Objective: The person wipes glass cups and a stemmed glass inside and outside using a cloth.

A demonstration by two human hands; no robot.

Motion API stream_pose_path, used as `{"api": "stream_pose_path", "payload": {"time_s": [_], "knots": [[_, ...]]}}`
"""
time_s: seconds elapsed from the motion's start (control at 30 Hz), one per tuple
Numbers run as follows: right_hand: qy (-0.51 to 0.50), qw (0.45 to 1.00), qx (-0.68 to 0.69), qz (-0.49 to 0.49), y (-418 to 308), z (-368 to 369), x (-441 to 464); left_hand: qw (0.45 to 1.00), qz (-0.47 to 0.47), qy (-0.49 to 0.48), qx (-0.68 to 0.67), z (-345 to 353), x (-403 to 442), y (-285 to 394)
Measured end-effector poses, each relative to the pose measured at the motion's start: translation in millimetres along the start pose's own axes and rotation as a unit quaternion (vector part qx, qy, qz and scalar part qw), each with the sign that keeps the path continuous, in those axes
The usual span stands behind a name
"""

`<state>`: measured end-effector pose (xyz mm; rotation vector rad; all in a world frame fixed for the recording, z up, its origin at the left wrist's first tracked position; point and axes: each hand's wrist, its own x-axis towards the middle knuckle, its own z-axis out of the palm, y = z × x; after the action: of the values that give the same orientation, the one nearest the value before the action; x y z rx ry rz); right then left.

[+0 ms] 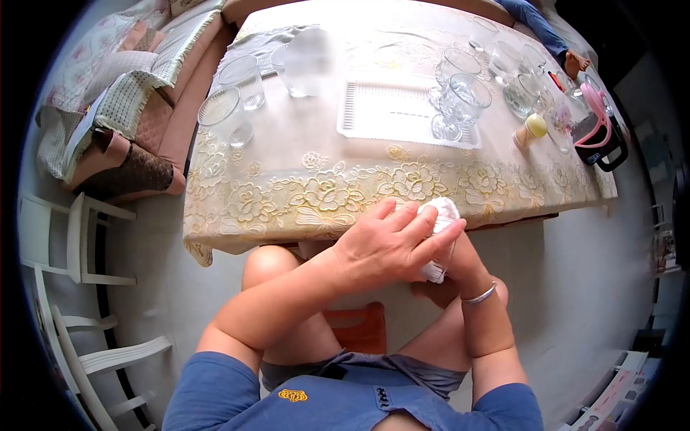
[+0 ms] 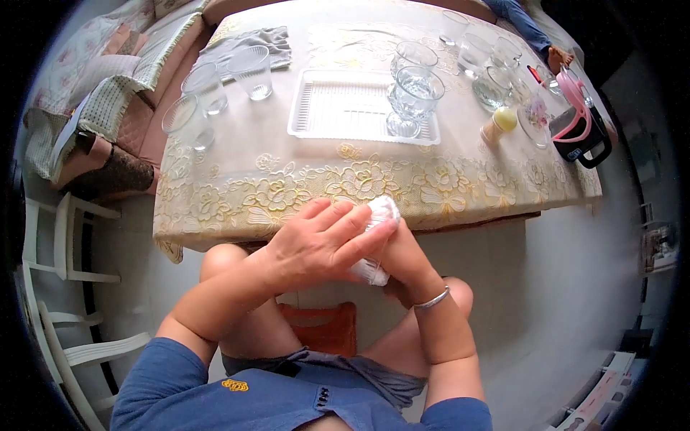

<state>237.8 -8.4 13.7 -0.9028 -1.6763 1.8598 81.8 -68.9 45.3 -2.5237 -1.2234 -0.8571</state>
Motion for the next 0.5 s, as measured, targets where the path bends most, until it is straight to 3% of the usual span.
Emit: {"api": "stream_pose_path", "payload": {"time_s": [0.1, 0.17, 0.23, 0.37, 0.47, 0.5], "knots": [[-0.005, 0.989, -0.117, -0.086, 12, 0, 1, 0.995, -0.042, -0.073, -0.052, -7, 3, 3], [0.059, 0.988, -0.092, -0.108, 8, 1, -4, 0.988, -0.057, -0.112, -0.091, -11, 4, 5], [0.103, 0.990, 0.039, -0.089, 25, 7, 0, 0.983, -0.050, -0.098, -0.146, -10, 4, 6], [0.187, 0.952, -0.148, -0.191, 23, -2, -4, 0.982, -0.030, -0.104, -0.154, -21, 10, 2], [0.155, 0.825, -0.397, -0.371, -9, -8, -10, 0.941, -0.127, -0.046, -0.311, -24, 5, -10], [0.140, 0.840, -0.377, -0.365, -11, -6, -13, 0.941, -0.128, -0.047, -0.311, -23, 3, -11]]}}
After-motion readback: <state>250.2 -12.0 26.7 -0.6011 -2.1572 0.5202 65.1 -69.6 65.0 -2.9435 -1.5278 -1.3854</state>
